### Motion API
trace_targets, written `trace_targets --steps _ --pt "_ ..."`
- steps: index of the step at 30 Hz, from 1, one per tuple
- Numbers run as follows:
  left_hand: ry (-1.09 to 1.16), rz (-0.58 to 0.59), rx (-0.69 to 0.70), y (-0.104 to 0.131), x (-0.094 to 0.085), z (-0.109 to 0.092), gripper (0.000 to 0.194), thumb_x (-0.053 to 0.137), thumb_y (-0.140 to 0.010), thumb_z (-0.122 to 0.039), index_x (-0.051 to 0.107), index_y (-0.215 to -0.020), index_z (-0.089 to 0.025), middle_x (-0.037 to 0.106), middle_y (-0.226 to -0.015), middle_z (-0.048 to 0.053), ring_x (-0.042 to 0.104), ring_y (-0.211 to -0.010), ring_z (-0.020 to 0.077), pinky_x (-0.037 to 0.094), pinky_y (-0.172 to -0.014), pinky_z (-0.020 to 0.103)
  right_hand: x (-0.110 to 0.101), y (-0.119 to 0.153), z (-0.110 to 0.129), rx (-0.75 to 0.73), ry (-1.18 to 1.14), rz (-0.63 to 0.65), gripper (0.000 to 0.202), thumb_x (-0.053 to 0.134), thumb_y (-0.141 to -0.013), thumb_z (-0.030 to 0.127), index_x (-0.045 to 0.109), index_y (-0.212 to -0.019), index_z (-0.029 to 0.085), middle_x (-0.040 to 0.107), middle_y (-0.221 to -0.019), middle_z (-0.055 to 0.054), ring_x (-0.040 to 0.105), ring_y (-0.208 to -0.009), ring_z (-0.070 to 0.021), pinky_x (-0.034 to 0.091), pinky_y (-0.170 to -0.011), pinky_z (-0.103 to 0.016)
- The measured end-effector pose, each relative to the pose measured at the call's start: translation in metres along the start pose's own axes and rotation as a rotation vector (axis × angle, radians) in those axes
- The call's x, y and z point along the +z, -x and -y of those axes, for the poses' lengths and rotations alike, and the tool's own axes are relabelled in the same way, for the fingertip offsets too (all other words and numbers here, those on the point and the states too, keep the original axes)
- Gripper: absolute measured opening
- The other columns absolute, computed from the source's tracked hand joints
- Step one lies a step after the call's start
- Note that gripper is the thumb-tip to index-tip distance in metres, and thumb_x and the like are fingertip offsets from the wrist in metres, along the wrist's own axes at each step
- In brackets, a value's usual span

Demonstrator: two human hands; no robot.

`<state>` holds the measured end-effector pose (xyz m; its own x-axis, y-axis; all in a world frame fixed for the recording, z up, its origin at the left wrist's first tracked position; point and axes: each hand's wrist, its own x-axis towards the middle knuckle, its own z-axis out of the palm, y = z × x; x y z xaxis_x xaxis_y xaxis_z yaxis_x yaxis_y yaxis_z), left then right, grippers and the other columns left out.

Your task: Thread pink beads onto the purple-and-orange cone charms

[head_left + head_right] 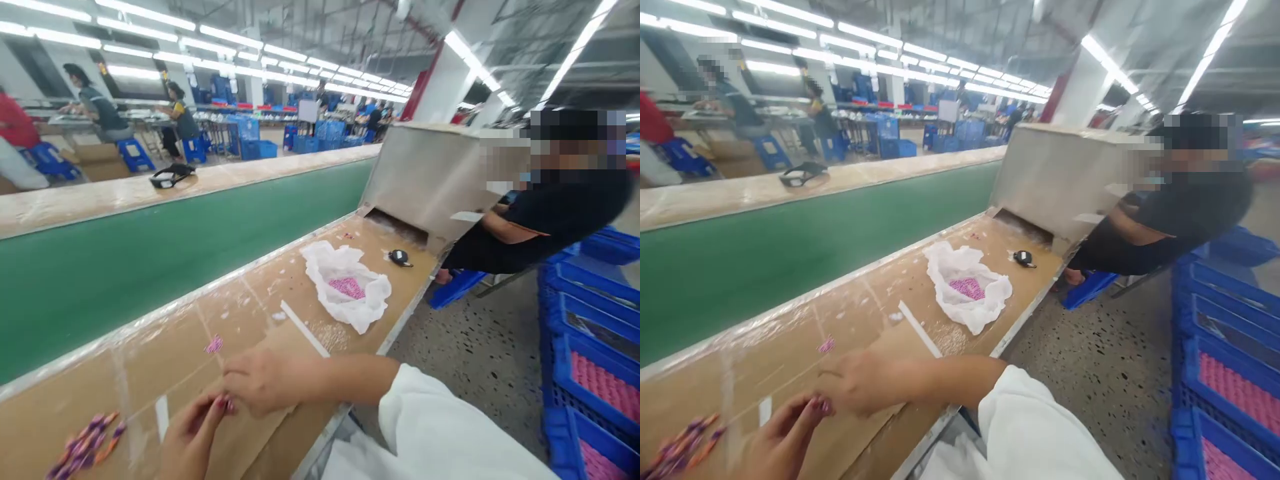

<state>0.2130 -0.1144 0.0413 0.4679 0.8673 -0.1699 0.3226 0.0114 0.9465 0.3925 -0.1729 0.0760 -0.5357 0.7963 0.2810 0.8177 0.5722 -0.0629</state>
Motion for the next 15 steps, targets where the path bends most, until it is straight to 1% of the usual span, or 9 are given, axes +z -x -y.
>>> trace_targets --steps 2,3,5,6,8,10,13,15 --pt "0.006 0.070 -0.003 0.004 -0.002 -0.015 0.024 0.072 -0.062 -0.054 0.072 -0.063 -0.031 0.070 -0.067 0.003 0.066 -0.073 0.0298 0.056 -0.078 0.047 0.007 0.004 0.002 -0.019 -0.011 -0.193 0.017 0.043 -0.100 0.014 0.059 -0.095 0.011 0.058 -0.083 -0.008 0.056 -0.084 -0.0201 0.049 -0.071 -0.027" --pt "0.020 0.099 -0.011 0.006 -0.001 -0.021 0.028 0.073 -0.064 -0.055 0.072 -0.064 -0.028 0.070 -0.069 0.005 0.066 -0.073 0.0274 0.056 -0.079 0.045 0.009 0.007 0.004 -0.029 -0.029 -0.303 0.021 0.038 -0.102 0.015 0.058 -0.095 0.011 0.057 -0.083 -0.008 0.056 -0.080 -0.0209 0.049 -0.068 -0.029" --pt "0.106 0.130 -0.041 0.008 0.001 -0.027 0.039 0.075 -0.063 -0.061 0.070 -0.062 -0.023 0.068 -0.066 0.006 0.064 -0.068 0.0227 0.055 -0.073 0.039 0.013 0.012 0.008 0.011 -0.110 -0.430 0.025 0.033 -0.104 0.016 0.057 -0.105 0.010 0.058 -0.086 -0.009 0.055 -0.078 -0.0209 0.050 -0.069 -0.030" --pt "0.169 0.153 -0.054 0.009 0.002 -0.027 0.043 0.077 -0.062 -0.063 0.068 -0.061 -0.021 0.067 -0.064 0.005 0.063 -0.066 0.0202 0.055 -0.071 0.036 0.015 0.015 0.010 0.030 -0.160 -0.439 0.024 0.033 -0.103 0.014 0.056 -0.108 0.011 0.058 -0.087 -0.009 0.056 -0.078 -0.0208 0.051 -0.069 -0.031" --pt "0.311 0.198 -0.069 0.010 0.006 -0.023 0.048 0.079 -0.060 -0.064 0.065 -0.063 -0.018 0.064 -0.063 0.003 0.060 -0.063 0.0150 0.053 -0.070 0.032 0.016 0.020 0.012 0.055 -0.276 -0.443 0.022 0.036 -0.102 0.012 0.056 -0.108 0.016 0.059 -0.090 -0.008 0.058 -0.081 -0.0203 0.051 -0.070 -0.030" --pt "0.466 0.254 -0.077 0.011 0.010 -0.016 0.049 0.081 -0.062 -0.062 0.063 -0.069 -0.016 0.062 -0.063 0.001 0.058 -0.063 0.0118 0.052 -0.069 0.029 0.017 0.023 0.013 0.123 -0.408 -0.472 0.018 0.044 -0.101 0.011 0.057 -0.110 0.019 0.060 -0.097 -0.008 0.060 -0.086 -0.0198 0.053 -0.073 -0.030" --pt "0.642 0.328 -0.081 0.014 0.016 -0.008 0.047 0.079 -0.069 -0.057 0.060 -0.074 -0.013 0.062 -0.067 0.001 0.059 -0.065 0.0103 0.052 -0.070 0.028 0.016 0.026 0.016 0.200 -0.588 -0.494 0.015 0.054 -0.098 0.008 0.058 -0.105 0.021 0.059 -0.092 -0.005 0.059 -0.081 -0.0179 0.051 -0.067 -0.028" --pt "0.692 0.364 -0.082 0.016 0.019 -0.006 0.046 0.078 -0.072 -0.055 0.059 -0.076 -0.013 0.061 -0.071 0.001 0.060 -0.067 0.0103 0.052 -0.069 0.028 0.014 0.027 0.019 0.229 -0.642 -0.498 0.016 0.059 -0.095 0.006 0.059 -0.101 0.021 0.059 -0.088 -0.004 0.058 -0.076 -0.0168 0.049 -0.062 -0.027"
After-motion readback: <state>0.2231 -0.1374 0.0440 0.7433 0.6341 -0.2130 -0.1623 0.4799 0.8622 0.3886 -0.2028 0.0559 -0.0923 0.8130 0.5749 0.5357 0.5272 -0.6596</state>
